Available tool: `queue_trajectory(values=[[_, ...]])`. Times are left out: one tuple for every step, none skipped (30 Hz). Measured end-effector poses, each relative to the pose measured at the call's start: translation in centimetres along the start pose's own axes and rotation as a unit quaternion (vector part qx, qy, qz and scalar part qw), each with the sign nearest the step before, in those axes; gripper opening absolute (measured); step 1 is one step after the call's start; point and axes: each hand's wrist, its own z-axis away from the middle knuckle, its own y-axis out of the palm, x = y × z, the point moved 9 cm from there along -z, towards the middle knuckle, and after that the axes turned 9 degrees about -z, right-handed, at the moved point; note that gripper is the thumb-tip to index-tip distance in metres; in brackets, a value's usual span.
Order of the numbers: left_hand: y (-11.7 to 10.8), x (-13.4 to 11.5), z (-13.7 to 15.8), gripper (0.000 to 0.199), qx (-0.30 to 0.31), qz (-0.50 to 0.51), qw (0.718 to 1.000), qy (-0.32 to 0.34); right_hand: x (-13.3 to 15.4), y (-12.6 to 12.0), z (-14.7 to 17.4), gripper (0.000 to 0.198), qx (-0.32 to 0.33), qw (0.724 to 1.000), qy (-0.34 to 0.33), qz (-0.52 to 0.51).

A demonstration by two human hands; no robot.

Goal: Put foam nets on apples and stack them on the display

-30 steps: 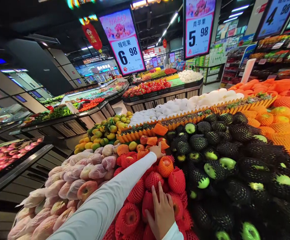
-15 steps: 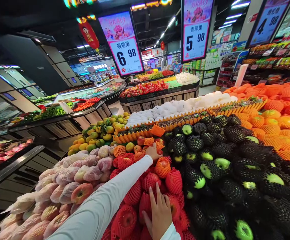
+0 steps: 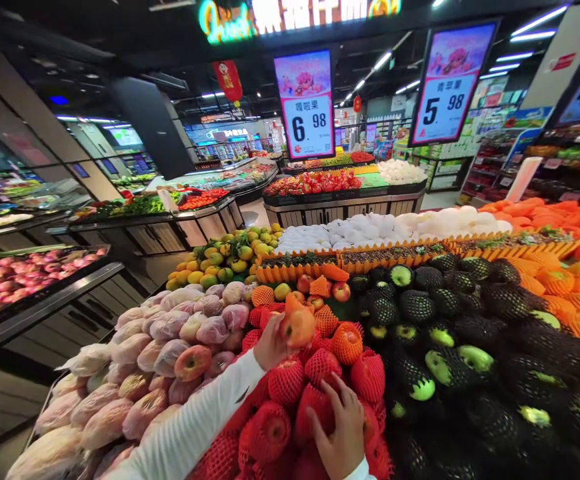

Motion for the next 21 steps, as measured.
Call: queue_trajectory(values=[[0.6,1.0,1.9,0.077,0.047,0.083,0.995,-0.019,0.2,-0.9,-0.2,0.030,-0.025,0.999,-0.008,-0.047],[1.3,2.1,3.7,0.078,0.087,0.165,0.982,-0.034,0.5,-1.8,-0.4,0.023,-0.049,0.995,-0.016,-0.088],[1.9,3.1,5.5,0.078,0.119,0.236,0.963,-0.044,0.7,-2.6,-0.6,0.019,-0.069,0.990,-0.021,-0.122],[2.4,4.2,7.1,0.079,0.141,0.293,0.944,-0.051,0.9,-3.3,-0.7,0.017,-0.084,0.986,-0.023,-0.145],[3.1,5.4,8.6,0.078,0.164,0.331,0.927,-0.068,1.1,-3.8,-0.8,0.017,-0.088,0.982,-0.019,-0.163],[3.9,6.5,10.0,0.078,0.192,0.353,0.912,-0.080,1.3,-3.9,-0.9,0.018,-0.080,0.980,-0.005,-0.181],[4.6,7.4,11.3,0.077,0.215,0.369,0.900,-0.089,1.4,-3.5,-1.0,0.022,-0.056,0.978,0.014,-0.202],[5.2,8.0,12.5,0.075,0.230,0.380,0.891,-0.091,1.6,-2.8,-1.0,0.027,-0.021,0.973,0.037,-0.229],[5.6,8.2,13.4,0.073,0.235,0.389,0.887,-0.080,1.9,-1.7,-0.9,0.033,0.021,0.963,0.061,-0.261],[5.9,8.2,14.2,0.072,0.239,0.395,0.885,-0.063,2.3,-0.5,-0.6,0.039,0.067,0.949,0.085,-0.297],[6.1,7.8,14.9,0.071,0.243,0.396,0.884,-0.043,2.8,0.8,-0.2,0.042,0.108,0.930,0.108,-0.334],[6.2,7.4,15.5,0.070,0.249,0.394,0.885,-0.023,3.2,1.8,0.3,0.044,0.135,0.910,0.133,-0.368],[6.3,6.9,16.1,0.067,0.257,0.389,0.885,-0.008,3.5,2.6,0.7,0.044,0.147,0.892,0.163,-0.395],[6.3,6.6,16.6,0.063,0.263,0.383,0.885,0.002,3.6,3.0,1.1,0.045,0.146,0.877,0.193,-0.415],[6.2,6.5,16.9,0.060,0.269,0.378,0.886,0.005,3.6,3.2,1.5,0.045,0.140,0.866,0.220,-0.426],[6.0,6.5,17.1,0.059,0.267,0.376,0.887,0.007,3.7,3.1,1.7,0.044,0.130,0.859,0.242,-0.432],[5.7,6.7,17.2,0.060,0.262,0.374,0.890,0.008,3.8,2.9,1.8,0.044,0.121,0.855,0.256,-0.434],[5.3,7.1,17.2,0.061,0.254,0.371,0.893,0.008,4.1,2.5,1.9,0.043,0.112,0.854,0.263,-0.434],[4.9,7.6,17.1,0.062,0.246,0.367,0.897,0.006,4.3,2.1,2.0,0.042,0.100,0.855,0.266,-0.435],[4.4,8.1,17.1,0.062,0.238,0.365,0.900,0.003,4.5,1.6,2.1,0.041,0.081,0.856,0.268,-0.435],[4.1,8.6,17.0,0.061,0.232,0.362,0.903,-0.001,4.7,1.0,2.3,0.039,0.056,0.856,0.269,-0.438]])
